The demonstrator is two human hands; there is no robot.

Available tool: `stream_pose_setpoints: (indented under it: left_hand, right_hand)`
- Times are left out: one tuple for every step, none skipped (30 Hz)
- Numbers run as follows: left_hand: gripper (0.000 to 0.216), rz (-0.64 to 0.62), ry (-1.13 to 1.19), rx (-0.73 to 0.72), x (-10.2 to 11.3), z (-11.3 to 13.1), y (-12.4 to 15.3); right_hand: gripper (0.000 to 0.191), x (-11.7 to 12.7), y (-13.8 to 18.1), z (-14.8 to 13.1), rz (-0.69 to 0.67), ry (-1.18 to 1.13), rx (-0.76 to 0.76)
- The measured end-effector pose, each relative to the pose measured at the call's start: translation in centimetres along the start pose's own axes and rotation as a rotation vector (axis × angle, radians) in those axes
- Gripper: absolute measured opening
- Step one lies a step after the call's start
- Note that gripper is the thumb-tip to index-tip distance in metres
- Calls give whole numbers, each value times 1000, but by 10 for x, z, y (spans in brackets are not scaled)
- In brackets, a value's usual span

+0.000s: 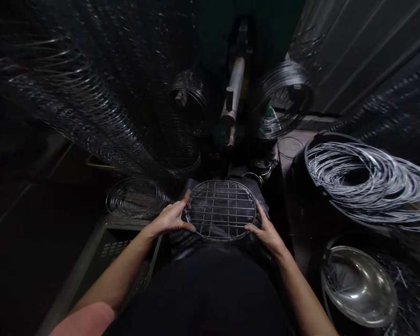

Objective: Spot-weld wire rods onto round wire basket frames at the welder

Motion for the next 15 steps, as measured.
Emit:
stream_pose_setpoints:
  left_hand:
    - [127,5,0,-6,0,1,0]
    - [127,8,4,-13,1,2,0]
    - [127,8,13,-19,0,2,-1]
    - [128,6,26,-26,-1,2,-1]
    - [127,4,47,-36,-2,1,-1]
    - [126,1,76,-52,-3,0,-1]
    - [125,-4,112,-72,-3,-2,-2]
    - [123,-6,151,-95,-3,-4,-3]
    - [120,-1,193,-118,0,-7,-6]
    - [115,17,234,-136,6,-10,-10]
    - [109,48,272,-147,15,-11,-14]
    - [102,94,303,-152,26,-11,-19]
    - [96,149,329,-151,38,-8,-25]
    - [90,202,344,-144,52,-2,-29]
    - [88,243,345,-143,64,9,-34]
  right_hand:
    - [90,0,0,0,11,-2,8]
    - [89,0,0,0,19,0,18]
    - [89,1,0,-1,25,6,28]
    - [89,2,-1,-2,25,16,39]
    - [89,3,-2,-4,22,27,50]
    - [88,6,-4,-5,17,35,62]
    - [85,9,-7,-6,16,38,70]
    - [80,14,-9,-6,28,34,70]
    - [74,21,-12,-5,59,22,60]
    - [68,29,-14,-3,110,2,40]
    - [63,38,-16,0,186,-22,19]
    - [61,46,-18,2,274,-44,9]
    - [59,54,-21,3,352,-60,22]
    - [57,58,-27,2,387,-66,59]
    - [55,59,-37,-2,383,-64,120]
Point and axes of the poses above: each hand's wrist, its own y-axis away from the middle knuckle, its own x-axis out of the back of the hand, z = x × y, the point moved 4 cm from there along -y, towards the middle knuckle, and after that the axes turned 6 degrees about x, right-handed, at the moved point
